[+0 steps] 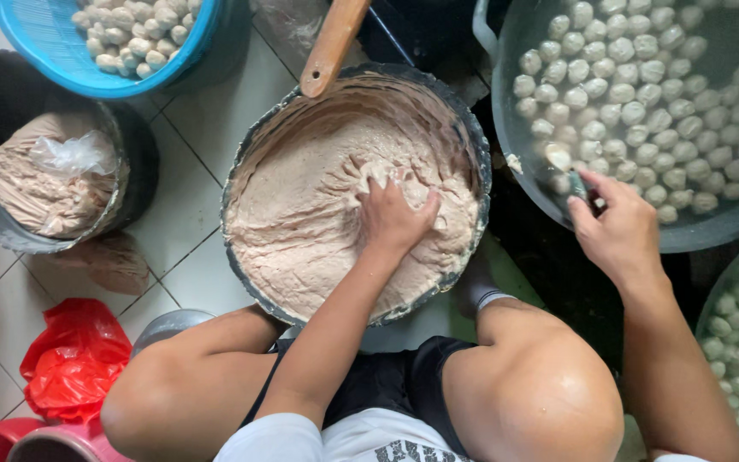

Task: The person scoops a thick paste from a large bowl using a small spoon and releases small portions into a basin of water to form balls. The person repeats this scooping and releasing motion continuously.

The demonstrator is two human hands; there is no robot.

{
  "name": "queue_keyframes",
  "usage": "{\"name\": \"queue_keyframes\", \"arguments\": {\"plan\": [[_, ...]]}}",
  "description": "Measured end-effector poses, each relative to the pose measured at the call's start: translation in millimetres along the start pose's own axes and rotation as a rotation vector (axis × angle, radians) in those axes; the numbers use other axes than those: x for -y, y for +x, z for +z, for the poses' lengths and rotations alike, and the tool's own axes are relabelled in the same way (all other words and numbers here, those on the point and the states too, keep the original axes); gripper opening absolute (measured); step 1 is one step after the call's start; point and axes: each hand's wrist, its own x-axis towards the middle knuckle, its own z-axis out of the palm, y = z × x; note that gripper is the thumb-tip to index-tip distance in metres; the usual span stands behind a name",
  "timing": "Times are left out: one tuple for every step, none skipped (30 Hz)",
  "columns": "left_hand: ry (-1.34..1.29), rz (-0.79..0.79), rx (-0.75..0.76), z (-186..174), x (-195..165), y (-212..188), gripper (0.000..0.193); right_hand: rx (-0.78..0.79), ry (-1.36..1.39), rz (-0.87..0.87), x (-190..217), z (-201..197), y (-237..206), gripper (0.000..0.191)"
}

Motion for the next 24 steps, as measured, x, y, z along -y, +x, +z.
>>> {"name": "queue_keyframes", "arguments": {"plan": [[0.038,0.006,-0.049,-3,9,6,0.072,0.002,0.028,0.044,-3,0,1,0.041],[0.078,0.011,-0.095,-6,18,13,0.074,0.006,0.057,0.089,-6,0,1,0.041],[0.12,0.016,-0.14,-9,28,20,0.076,0.013,0.086,0.135,-9,0,2,0.042],[0.124,-0.018,-0.145,-12,36,26,0.075,0.02,0.071,0.131,-12,0,2,0.041],[0.127,-0.049,-0.152,-16,44,33,0.075,0.025,0.056,0.127,-15,0,2,0.041],[0.13,-0.079,-0.16,-20,51,40,0.075,0.028,0.042,0.123,-17,0,2,0.041],[0.099,-0.114,-0.156,-24,57,46,0.076,0.05,0.035,0.143,-20,0,2,0.041],[0.066,-0.149,-0.152,-28,62,51,0.078,0.072,0.027,0.164,-23,0,2,0.042],[0.032,-0.181,-0.147,-31,66,56,0.079,0.093,0.017,0.186,-26,0,2,0.042],[0.026,-0.244,-0.09,-33,68,61,0.079,0.094,-0.027,0.173,-29,0,2,0.041],[0.019,-0.305,-0.032,-34,69,65,0.079,0.093,-0.073,0.161,-31,0,1,0.039],[0.01,-0.364,0.026,-34,68,68,0.08,0.091,-0.119,0.148,-34,0,1,0.038],[0.036,-0.334,0.037,-32,66,68,0.08,0.109,-0.148,0.178,-36,1,1,0.042],[0.062,-0.303,0.05,-29,62,66,0.08,0.126,-0.178,0.209,-38,1,1,0.047],[0.087,-0.273,0.063,-24,58,62,0.081,0.143,-0.209,0.24,-40,1,1,0.052],[0.074,-0.27,0.145,-20,53,60,0.082,0.141,-0.218,0.262,-42,1,1,0.053],[0.061,-0.266,0.229,-16,46,56,0.084,0.139,-0.226,0.285,-43,1,1,0.054],[0.049,-0.264,0.316,-13,41,49,0.085,0.142,-0.235,0.31,-45,1,1,0.055],[-0.011,-0.237,0.364,-10,37,39,0.086,0.145,-0.242,0.315,-46,2,2,0.055],[-0.073,-0.204,0.404,-7,31,31,0.086,0.143,-0.249,0.316,-47,2,2,0.054],[-0.078,-0.137,0.378,-5,24,23,0.085,0.142,-0.254,0.315,-48,2,2,0.053],[-0.08,-0.075,0.357,-4,19,13,0.085,0.155,-0.248,0.327,-49,2,2,0.054],[-0.104,-0.043,0.366,-3,13,6,0.087,0.165,-0.242,0.34,-49,2,2,0.056],[-0.129,-0.006,0.37,-3,7,3,0.089,0.168,-0.235,0.35,-49,2,3,0.057]]}}
